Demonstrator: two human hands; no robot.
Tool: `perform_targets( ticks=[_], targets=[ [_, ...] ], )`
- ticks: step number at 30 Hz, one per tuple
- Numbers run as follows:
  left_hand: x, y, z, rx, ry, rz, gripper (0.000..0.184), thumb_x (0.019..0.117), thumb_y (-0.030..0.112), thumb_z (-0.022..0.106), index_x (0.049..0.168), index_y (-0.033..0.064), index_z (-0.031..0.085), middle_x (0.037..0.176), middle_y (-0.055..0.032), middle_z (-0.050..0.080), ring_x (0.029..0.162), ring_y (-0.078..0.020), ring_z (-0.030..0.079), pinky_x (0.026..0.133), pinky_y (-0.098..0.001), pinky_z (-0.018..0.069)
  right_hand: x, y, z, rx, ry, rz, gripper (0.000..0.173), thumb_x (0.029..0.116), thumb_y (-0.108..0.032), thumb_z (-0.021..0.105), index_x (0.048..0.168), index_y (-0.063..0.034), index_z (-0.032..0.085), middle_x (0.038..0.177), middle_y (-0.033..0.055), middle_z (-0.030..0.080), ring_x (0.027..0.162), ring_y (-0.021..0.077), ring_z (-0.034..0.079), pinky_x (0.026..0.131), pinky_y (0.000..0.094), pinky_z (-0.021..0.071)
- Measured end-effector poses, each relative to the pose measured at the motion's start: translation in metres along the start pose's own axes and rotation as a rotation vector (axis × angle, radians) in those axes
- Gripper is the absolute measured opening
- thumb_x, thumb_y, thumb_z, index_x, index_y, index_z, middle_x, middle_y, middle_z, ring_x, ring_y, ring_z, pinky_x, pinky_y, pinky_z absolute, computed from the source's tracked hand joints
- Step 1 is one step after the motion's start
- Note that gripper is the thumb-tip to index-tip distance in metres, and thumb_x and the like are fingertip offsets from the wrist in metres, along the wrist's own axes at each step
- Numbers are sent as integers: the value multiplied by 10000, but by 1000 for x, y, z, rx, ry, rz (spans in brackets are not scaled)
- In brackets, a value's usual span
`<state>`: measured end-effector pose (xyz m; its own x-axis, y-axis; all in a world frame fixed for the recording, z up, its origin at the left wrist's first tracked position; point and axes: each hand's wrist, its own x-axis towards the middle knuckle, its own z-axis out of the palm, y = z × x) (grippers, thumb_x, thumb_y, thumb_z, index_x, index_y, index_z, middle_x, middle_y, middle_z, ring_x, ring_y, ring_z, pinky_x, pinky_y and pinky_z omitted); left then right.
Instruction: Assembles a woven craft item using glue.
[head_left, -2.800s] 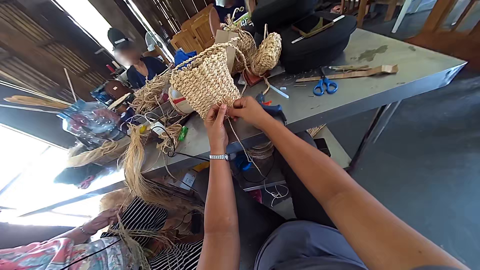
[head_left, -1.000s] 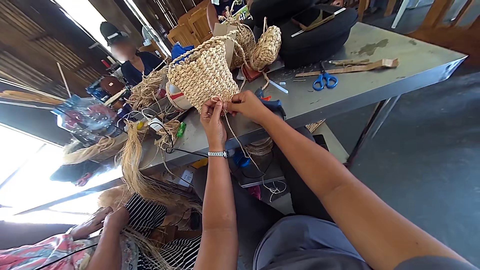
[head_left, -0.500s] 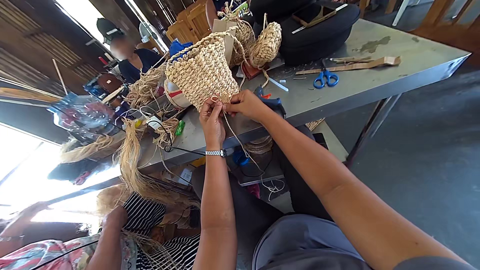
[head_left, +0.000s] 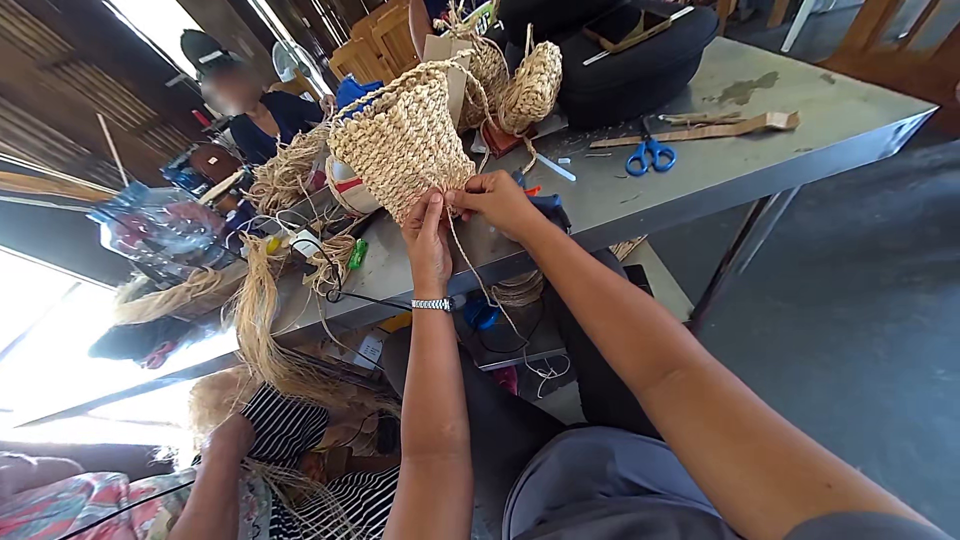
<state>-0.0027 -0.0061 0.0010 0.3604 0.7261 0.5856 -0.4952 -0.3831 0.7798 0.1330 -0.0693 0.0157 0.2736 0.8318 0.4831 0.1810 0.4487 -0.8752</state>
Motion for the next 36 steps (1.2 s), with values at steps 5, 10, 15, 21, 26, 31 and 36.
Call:
perform_targets(
  ticks=[5, 10, 15, 21, 26, 31, 36],
  targets=[
    [-1, 1, 0, 22, -28, -29, 194, 1054, 136, 537, 1009, 28, 691, 890, -34, 696, 796, -105, 662, 753, -274, 571, 0, 2, 0, -74, -19, 12, 305, 999, -214, 681, 777, -6, 657, 734, 15, 679, 680, 61, 632, 710, 283, 540],
    [1, 0, -3, -18, -30, -94, 204, 1054, 122, 518, 986, 27, 685, 877, -45, 693, 760, -112, 658, 729, -268, 574, 0, 3, 1, -88, -49, 3, 298, 1003, -204, 674, 790, 4, 668, 741, 17, 680, 678, 68, 645, 718, 287, 561],
    [0, 0, -3, -37, -24, -70, 179, 1034, 82, 524, 937, 43, 669, 834, -32, 677, 749, -111, 657, 732, -277, 579, -1, 0, 2, -101, -80, 12, 279, 1001, -189, 676, 797, 2, 679, 748, 12, 686, 684, 53, 647, 722, 266, 563],
    [0, 1, -2, -32, -20, -65, 166, 1030, 72, 536, 922, 59, 661, 840, -22, 673, 772, -104, 658, 742, -271, 577, -2, 0, 1, -126, -93, 32, 292, 1006, -211, 671, 810, 4, 682, 758, 20, 682, 692, 57, 637, 729, 274, 553],
    [3, -1, -4, -20, -68, -154, 197, 1058, 153, 448, 1040, 73, 627, 884, -16, 660, 755, -88, 628, 711, -248, 548, -1, 1, 1, -122, -82, 5, 282, 1004, -208, 671, 818, 3, 684, 749, 20, 674, 681, 61, 628, 710, 277, 548],
    [2, 3, -1, -54, -81, -213, 293, 1078, 214, 357, 1046, 98, 624, 896, -11, 661, 768, -86, 626, 722, -238, 539, -2, -1, 1, -110, -76, -3, 278, 1012, -212, 663, 845, 9, 684, 766, 25, 686, 695, 66, 649, 735, 279, 567],
    [2, 3, -2, -3, -119, -164, 354, 1087, 234, 331, 1207, 57, 613, 1062, -35, 683, 823, -78, 645, 724, -229, 543, -2, -3, 2, -141, -89, 9, 286, 1010, -210, 663, 840, 19, 690, 771, 38, 687, 704, 79, 646, 739, 294, 559]
  ],
)
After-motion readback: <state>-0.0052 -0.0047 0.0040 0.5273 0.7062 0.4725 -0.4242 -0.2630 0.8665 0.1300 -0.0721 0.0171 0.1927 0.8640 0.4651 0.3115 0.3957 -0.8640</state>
